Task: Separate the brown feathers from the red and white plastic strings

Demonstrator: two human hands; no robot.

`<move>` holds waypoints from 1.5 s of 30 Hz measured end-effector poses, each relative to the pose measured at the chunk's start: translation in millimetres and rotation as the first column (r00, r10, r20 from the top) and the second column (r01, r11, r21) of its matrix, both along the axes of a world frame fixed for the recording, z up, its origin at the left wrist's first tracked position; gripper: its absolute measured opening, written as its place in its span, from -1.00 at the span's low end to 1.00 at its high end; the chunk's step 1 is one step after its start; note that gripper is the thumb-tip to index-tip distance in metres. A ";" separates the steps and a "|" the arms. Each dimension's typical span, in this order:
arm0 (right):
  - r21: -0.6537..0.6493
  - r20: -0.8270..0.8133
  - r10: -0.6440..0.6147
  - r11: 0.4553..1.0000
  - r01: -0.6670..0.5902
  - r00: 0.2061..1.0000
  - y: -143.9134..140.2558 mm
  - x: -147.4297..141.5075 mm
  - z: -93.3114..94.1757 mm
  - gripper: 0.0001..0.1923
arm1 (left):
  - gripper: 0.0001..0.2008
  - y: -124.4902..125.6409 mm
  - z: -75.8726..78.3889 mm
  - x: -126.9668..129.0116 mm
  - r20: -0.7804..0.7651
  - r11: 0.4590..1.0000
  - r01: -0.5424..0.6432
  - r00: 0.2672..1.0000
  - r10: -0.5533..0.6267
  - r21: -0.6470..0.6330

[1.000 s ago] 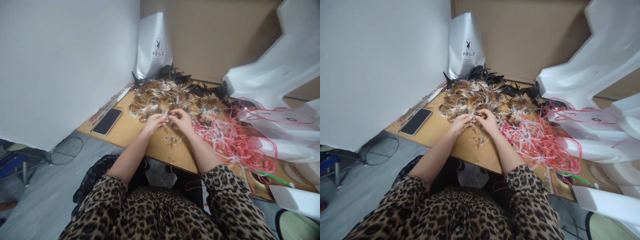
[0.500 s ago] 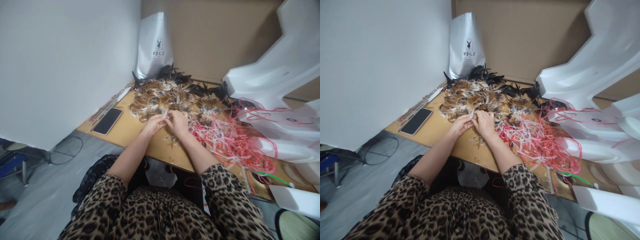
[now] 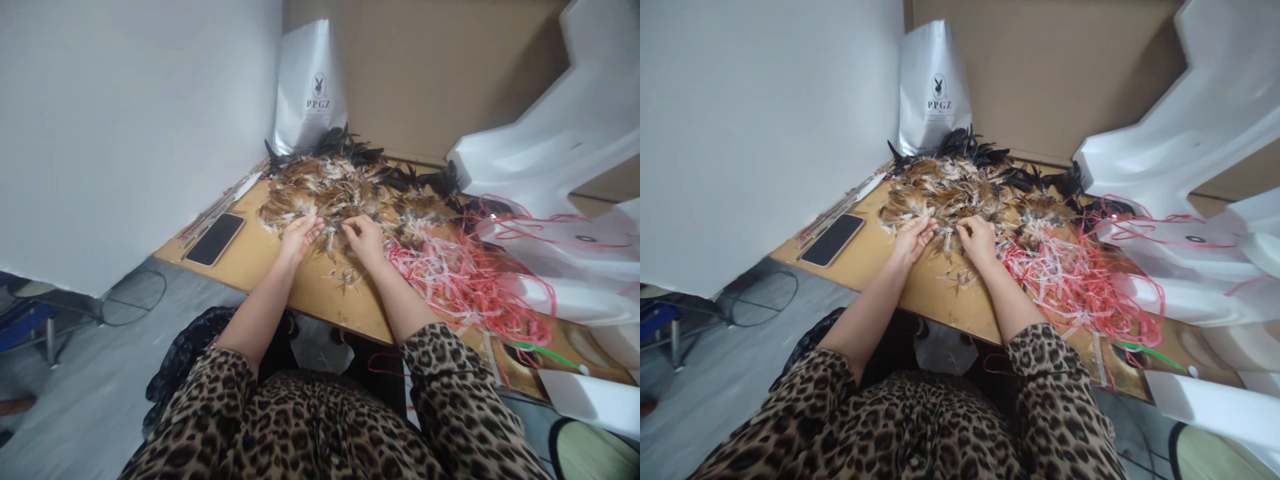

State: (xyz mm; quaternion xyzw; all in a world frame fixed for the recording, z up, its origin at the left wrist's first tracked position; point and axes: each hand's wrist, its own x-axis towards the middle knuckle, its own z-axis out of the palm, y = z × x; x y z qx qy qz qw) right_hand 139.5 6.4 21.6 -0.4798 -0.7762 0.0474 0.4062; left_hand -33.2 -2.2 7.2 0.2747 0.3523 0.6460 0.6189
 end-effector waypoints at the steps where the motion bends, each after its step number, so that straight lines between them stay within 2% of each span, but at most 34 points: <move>1: -0.019 -0.016 0.000 1.000 -0.001 1.000 1.5 1.4 -1.0 -0.78 | -0.88 0.8 -0.8 -1.7 -0.001 1.000 -0.006 1.000 0.006 -0.003; 5: -0.082 0.037 0.038 0.996 -0.035 0.999 2.9 -0.9 -3.6 -0.79 | -0.88 0.3 -4.9 -8.6 -0.029 1.000 0.017 0.999 -0.017 -0.023; 8: -0.081 0.123 0.062 0.995 -0.053 0.990 1.6 -8.5 -3.9 -0.78 | -0.89 -0.6 -7.5 -14.4 -0.014 0.999 0.027 1.000 -0.028 -0.032; 12: -0.062 0.286 0.026 0.998 -0.009 0.958 1.7 -19.7 -2.2 -0.78 | -0.92 -1.0 -8.4 -19.0 0.030 0.998 0.002 1.000 0.000 -0.061; 16: -0.054 0.476 -0.027 0.997 0.060 0.879 1.6 -28.4 0.8 -0.77 | -0.92 -3.5 -6.6 -17.9 0.067 0.998 0.008 0.998 -0.003 -0.068; 20: -0.054 0.502 -0.054 0.994 0.094 0.863 0.4 -29.2 0.8 -0.75 | -0.95 -6.5 -5.6 -16.0 0.116 0.998 0.051 0.992 -0.046 -0.042; 22: -0.063 0.425 -0.080 0.991 0.118 0.902 2.5 -25.8 -1.5 -0.77 | -0.96 -7.1 -5.7 -15.5 0.125 0.997 0.067 0.990 -0.063 -0.030; 24: -0.112 0.275 -0.100 0.985 0.135 0.956 7.7 -21.1 -5.4 -0.80 | -0.97 -7.2 -5.8 -15.0 0.111 0.997 0.073 0.991 -0.069 -0.028; 27: -0.277 -0.066 -0.041 0.961 0.022 0.997 18.2 -15.0 -11.7 -0.82 | -0.96 -7.2 -6.2 -13.4 0.069 0.997 0.070 0.995 -0.068 -0.025; 30: -0.393 -0.414 0.021 0.898 -0.199 0.910 23.6 -11.9 -13.6 -0.78 | -0.94 -7.1 -7.9 -9.9 0.017 0.997 0.070 0.997 -0.070 -0.014; 32: -0.432 -0.561 0.001 0.852 -0.295 0.828 22.2 -10.8 -11.0 -0.75 | -0.94 -6.4 -9.4 -6.4 -0.017 0.997 0.078 0.997 -0.078 -0.007; 36: -0.476 -0.705 -0.050 0.774 -0.418 0.708 15.1 -8.9 -2.2 -0.71 | -0.92 -3.2 -6.5 2.6 -0.056 0.996 0.086 0.995 -0.086 -0.013; 42: -0.435 -0.753 -0.038 0.777 -0.454 0.657 11.6 -8.9 -0.1 -0.68 | -0.87 0.5 12.4 12.8 -0.201 0.994 0.112 0.973 -0.111 -0.006; 45: -0.411 -0.770 -0.012 0.775 -0.481 0.638 9.8 -10.2 -1.4 -0.68 | -0.86 -0.5 10.9 13.9 -0.232 0.996 0.089 0.969 -0.086 0.005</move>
